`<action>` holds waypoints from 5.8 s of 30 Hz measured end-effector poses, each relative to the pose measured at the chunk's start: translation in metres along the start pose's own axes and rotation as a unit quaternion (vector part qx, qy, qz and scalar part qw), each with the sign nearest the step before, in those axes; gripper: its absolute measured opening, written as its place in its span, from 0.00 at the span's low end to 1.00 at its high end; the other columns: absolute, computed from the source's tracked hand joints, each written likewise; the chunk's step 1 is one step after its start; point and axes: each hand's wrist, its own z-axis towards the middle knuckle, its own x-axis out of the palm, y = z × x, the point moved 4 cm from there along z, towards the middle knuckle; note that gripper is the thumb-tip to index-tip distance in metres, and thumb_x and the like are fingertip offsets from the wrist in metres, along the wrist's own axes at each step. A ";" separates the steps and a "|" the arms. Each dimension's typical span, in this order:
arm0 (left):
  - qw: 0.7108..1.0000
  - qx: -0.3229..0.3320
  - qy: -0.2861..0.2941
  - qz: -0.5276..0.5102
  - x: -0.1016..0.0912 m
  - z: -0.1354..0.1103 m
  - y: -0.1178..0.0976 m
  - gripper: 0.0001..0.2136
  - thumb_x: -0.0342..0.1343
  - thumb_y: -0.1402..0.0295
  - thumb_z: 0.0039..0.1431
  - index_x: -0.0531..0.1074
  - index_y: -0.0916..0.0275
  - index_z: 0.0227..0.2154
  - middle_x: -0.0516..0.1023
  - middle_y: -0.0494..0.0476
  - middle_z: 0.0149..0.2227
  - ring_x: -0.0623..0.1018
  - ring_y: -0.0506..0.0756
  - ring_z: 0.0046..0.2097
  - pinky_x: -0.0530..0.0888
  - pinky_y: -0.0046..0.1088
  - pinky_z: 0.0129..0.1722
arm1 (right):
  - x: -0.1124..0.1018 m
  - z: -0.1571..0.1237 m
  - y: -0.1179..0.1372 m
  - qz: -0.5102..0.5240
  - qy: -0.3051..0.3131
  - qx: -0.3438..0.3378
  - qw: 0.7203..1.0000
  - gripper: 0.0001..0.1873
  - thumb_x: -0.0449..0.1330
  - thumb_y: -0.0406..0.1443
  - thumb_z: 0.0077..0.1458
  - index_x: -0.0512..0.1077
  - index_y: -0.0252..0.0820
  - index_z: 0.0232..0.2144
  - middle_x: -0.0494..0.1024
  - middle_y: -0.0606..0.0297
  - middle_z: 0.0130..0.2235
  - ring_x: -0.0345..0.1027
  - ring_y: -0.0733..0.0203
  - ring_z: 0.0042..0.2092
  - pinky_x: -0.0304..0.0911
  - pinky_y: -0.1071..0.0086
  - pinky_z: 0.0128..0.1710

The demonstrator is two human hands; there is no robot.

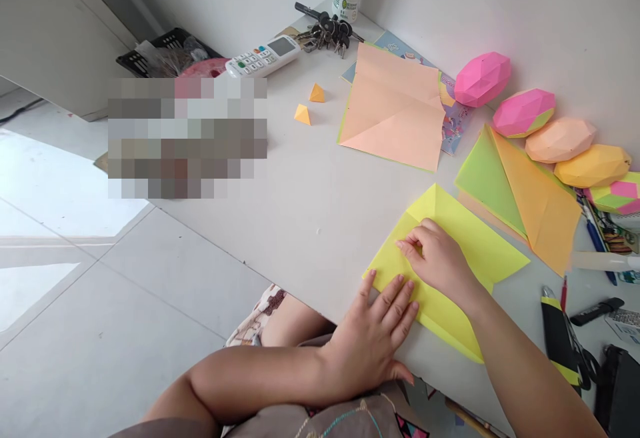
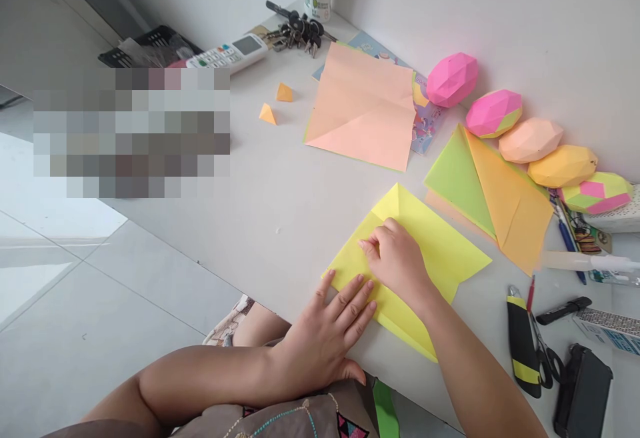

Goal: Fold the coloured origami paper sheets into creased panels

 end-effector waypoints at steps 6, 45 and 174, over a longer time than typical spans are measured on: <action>1.000 -0.002 -0.003 0.001 0.000 -0.001 0.000 0.39 0.32 0.39 0.60 0.57 0.64 0.63 0.51 0.65 0.67 0.50 0.67 0.67 0.46 0.59 0.61 | -0.001 0.000 0.001 -0.006 0.010 0.005 1.000 0.16 0.54 0.40 0.58 0.59 0.44 0.20 0.65 0.66 0.29 0.61 0.65 0.26 0.56 0.69 0.24; 1.000 -0.008 0.003 0.021 -0.003 0.000 -0.001 0.40 0.35 0.37 0.58 0.58 0.63 0.62 0.54 0.64 0.66 0.51 0.67 0.66 0.51 0.59 0.60 | -0.001 0.001 0.003 -0.024 0.030 0.030 0.999 0.16 0.53 0.39 0.59 0.58 0.43 0.20 0.66 0.67 0.31 0.61 0.65 0.27 0.54 0.70 0.26; 0.992 0.070 -0.059 0.081 -0.044 0.000 0.038 0.12 0.46 0.65 0.65 0.68 0.60 0.28 0.75 0.64 0.41 0.65 0.68 0.61 0.64 0.56 0.58 | 0.019 -0.175 -0.059 0.236 -0.392 0.068 0.886 0.15 0.55 0.37 0.60 0.63 0.42 0.50 0.68 0.57 0.43 0.65 0.64 0.33 0.67 0.69 0.29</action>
